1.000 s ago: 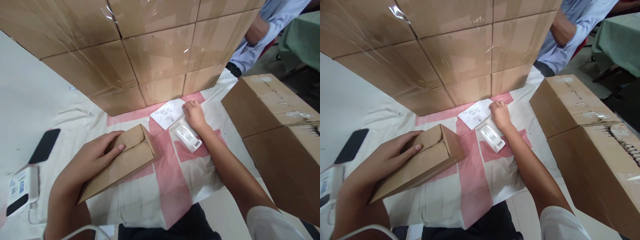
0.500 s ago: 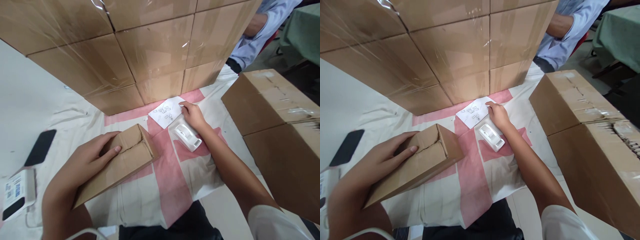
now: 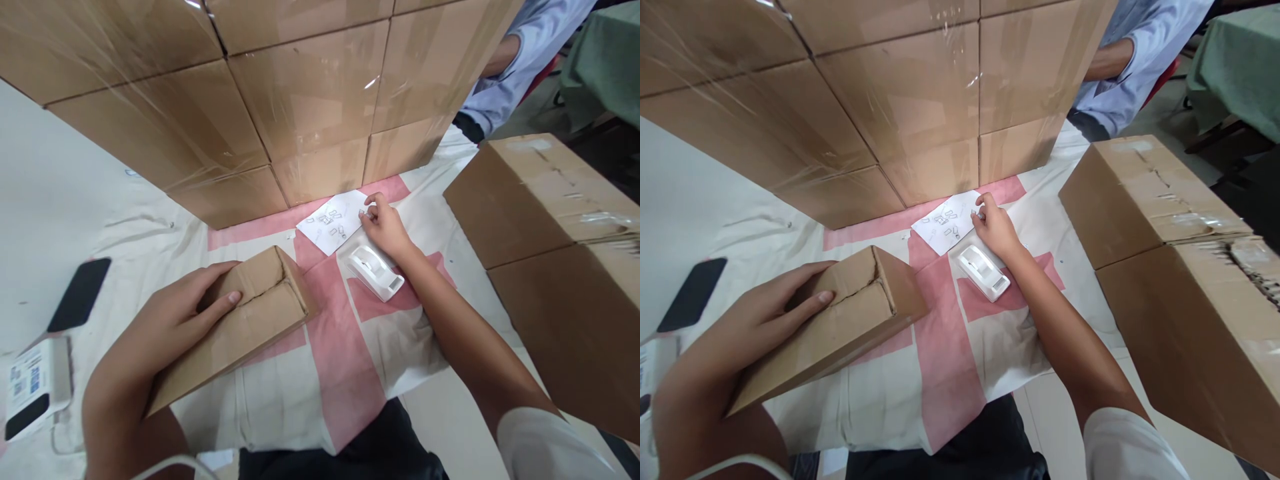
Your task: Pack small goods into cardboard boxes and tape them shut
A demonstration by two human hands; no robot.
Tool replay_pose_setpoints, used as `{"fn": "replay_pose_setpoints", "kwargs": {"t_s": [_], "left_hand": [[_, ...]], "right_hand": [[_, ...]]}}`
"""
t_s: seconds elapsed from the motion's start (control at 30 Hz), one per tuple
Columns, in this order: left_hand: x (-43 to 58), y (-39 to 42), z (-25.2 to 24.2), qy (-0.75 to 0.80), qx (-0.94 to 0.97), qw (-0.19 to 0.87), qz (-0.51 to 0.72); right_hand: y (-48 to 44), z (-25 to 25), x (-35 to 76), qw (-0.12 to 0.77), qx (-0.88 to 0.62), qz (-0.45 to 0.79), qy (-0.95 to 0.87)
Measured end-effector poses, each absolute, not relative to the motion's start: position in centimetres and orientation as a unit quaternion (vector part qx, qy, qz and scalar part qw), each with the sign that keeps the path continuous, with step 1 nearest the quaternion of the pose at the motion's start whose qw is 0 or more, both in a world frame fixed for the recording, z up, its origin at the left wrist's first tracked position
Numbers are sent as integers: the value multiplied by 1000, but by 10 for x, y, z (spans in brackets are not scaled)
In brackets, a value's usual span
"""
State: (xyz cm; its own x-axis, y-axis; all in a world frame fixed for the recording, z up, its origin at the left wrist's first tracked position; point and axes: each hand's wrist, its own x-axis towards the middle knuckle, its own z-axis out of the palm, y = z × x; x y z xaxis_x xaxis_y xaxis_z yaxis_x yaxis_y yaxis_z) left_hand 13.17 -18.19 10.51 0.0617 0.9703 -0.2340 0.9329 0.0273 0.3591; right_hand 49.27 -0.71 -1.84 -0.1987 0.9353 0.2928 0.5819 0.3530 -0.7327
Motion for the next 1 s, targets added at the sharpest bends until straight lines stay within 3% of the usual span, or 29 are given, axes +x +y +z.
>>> {"fn": "replay_pose_setpoints", "kwargs": {"t_s": [0.23,0.7,1.0], "left_hand": [[134,-181,104,688,693,211,43],[133,-182,103,689,694,205,46],[134,-182,106,684,701,198,39]], "right_hand": [[-11,-13,494,357,-467,247,-770],[-9,-15,492,192,-520,196,-809],[-8,-16,491,181,-542,177,-801]]}}
